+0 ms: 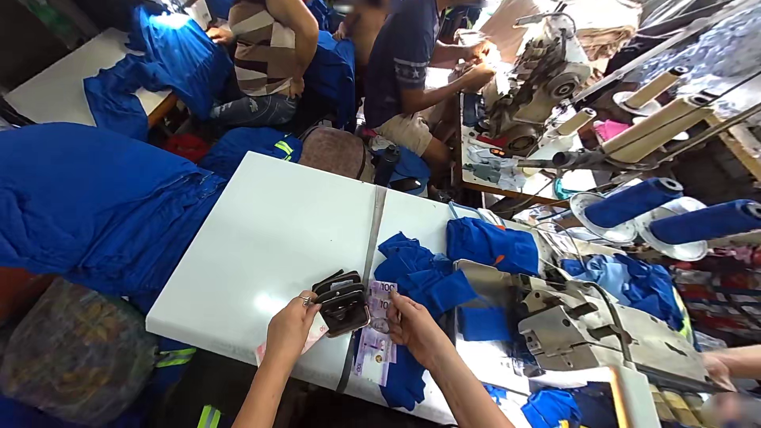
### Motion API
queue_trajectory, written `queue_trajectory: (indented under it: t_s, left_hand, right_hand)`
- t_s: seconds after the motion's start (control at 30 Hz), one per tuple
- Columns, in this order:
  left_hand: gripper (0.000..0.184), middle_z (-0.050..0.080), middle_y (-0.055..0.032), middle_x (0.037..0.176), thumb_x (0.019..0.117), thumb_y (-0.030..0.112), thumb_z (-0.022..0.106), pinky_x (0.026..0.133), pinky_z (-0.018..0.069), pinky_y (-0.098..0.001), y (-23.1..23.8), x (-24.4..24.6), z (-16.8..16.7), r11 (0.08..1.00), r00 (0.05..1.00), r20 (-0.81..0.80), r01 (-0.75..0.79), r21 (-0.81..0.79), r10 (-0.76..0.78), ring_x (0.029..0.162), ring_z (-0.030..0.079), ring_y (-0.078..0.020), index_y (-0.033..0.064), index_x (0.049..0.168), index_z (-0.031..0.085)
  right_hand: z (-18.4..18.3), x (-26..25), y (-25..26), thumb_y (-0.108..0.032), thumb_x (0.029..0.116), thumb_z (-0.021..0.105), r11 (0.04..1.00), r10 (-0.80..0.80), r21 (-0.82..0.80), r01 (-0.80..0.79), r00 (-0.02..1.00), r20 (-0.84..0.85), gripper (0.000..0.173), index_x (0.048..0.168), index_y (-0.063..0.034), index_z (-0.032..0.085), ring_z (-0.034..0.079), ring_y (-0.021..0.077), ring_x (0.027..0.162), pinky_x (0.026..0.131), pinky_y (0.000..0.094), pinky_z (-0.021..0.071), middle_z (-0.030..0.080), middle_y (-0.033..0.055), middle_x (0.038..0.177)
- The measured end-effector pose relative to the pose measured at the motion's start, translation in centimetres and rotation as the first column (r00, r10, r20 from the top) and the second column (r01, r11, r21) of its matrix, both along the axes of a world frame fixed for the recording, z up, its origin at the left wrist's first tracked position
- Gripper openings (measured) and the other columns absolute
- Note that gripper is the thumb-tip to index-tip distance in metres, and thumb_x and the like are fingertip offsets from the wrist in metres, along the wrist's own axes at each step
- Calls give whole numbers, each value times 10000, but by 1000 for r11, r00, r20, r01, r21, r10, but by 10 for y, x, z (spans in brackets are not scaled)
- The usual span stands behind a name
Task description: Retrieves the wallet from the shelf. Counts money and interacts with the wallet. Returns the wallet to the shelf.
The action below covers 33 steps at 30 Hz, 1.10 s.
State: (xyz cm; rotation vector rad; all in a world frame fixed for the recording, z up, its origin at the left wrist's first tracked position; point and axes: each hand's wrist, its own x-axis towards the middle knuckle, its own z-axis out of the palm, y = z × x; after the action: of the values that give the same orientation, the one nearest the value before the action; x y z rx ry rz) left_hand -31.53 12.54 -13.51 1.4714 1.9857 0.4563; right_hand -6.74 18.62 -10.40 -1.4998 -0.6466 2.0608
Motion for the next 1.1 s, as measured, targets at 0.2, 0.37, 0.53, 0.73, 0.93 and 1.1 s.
queue_trajectory:
  t_s: [0.2,0.37,0.53,0.73,0.93,1.1]
  left_hand:
    - [305,738,-154,1009,1033,272,606,858,549,-571,0,-1,0,999,999,40,-5,-39,7,892,714,-339,80,1253,694]
    - [290,737,-131,994,1026,276,618,843,552,-540,0,-3,-1,1000,999,46,-13,-21,14,872,708,-309,98,1239,703]
    - [294,738,-129,992,1029,276,614,835,554,-537,-1,-2,-1,1000,999,36,-15,-16,15,857,706,-305,94,1241,705]
    - [287,747,-138,1019,1023,254,615,824,569,-549,-8,2,-6,999,1000,6,-10,44,9,881,727,-320,83,1230,714]
    - [230,760,-134,975,972,197,659,704,600,-541,-24,12,-13,970,997,-77,13,241,6,807,747,-324,59,1133,750]
    - [254,766,-151,1007,970,177,662,750,599,-570,-24,24,-16,974,993,-91,-48,219,70,871,756,-348,50,1176,739]
  right_hand:
    - [-7,-40,6,-283,1041,547,598,502,180,-781,541,675,285,1173,-108,730,690,205,1026,934,469,532,734,70,1108]
    - [-4,-65,6,-254,1071,453,431,548,-68,-900,202,812,322,1311,-171,651,671,326,1152,963,576,502,714,123,1209]
    - [-8,-43,2,-237,1039,524,554,499,38,-832,368,784,323,1328,-155,643,680,287,1086,953,526,517,708,112,1186]
    - [-9,-8,-17,-289,1049,530,601,521,76,-796,462,718,303,1265,-145,686,675,255,866,828,496,533,714,102,1004]
    - [-5,-42,-33,-202,1098,372,287,548,-158,-945,27,836,454,1539,-265,464,701,462,989,811,642,533,722,233,1059]
    - [-19,-45,-45,-65,1066,383,156,526,-210,-965,-98,845,510,1537,-241,466,701,474,962,764,625,544,715,249,1020]
